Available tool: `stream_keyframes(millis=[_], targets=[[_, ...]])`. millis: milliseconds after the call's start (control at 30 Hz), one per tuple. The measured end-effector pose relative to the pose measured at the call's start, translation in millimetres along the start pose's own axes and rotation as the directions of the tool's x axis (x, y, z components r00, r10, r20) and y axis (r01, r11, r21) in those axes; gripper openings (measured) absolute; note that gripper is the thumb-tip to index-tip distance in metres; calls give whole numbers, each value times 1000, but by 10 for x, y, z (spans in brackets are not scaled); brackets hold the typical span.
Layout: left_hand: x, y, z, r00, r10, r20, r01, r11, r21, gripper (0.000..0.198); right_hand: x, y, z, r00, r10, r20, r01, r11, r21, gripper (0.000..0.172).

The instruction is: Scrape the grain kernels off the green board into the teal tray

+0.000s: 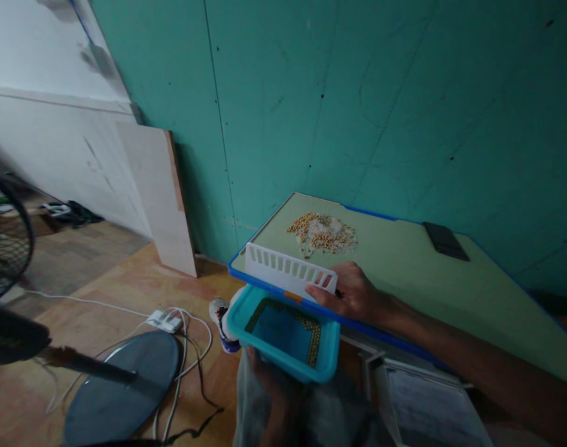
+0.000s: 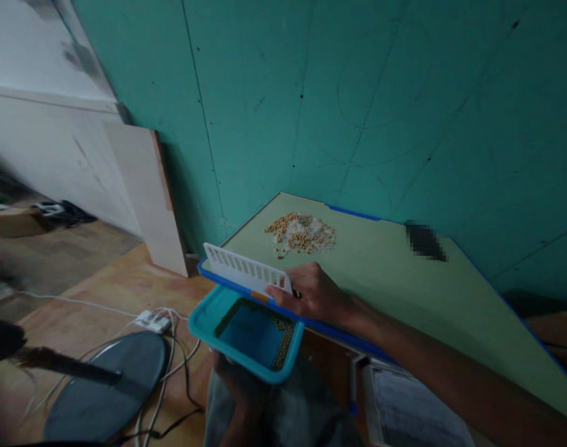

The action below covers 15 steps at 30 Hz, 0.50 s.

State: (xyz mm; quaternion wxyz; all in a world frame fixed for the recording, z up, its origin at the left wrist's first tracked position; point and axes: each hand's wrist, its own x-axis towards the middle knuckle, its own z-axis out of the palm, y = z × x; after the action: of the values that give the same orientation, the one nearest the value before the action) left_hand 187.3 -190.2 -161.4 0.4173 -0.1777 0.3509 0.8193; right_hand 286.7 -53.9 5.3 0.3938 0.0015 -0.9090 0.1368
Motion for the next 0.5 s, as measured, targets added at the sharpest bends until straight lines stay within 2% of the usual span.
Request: stream_keyframes(millis=[133,267,500], targets=[[-24,16,31,1000,-25,13,25,999,-32,61,-6,7,9,1000,26,0,-26,1000,-1,39],[-29,23,52,1000,3,1,-3,1000,-29,61,-62,94,25,981,193,-19,-194,980,-36,45],[20,6,-26,1000,14,11,-13,1000,-14,54,-112,435,-53,870,486,-81,-493,861,-128,60]])
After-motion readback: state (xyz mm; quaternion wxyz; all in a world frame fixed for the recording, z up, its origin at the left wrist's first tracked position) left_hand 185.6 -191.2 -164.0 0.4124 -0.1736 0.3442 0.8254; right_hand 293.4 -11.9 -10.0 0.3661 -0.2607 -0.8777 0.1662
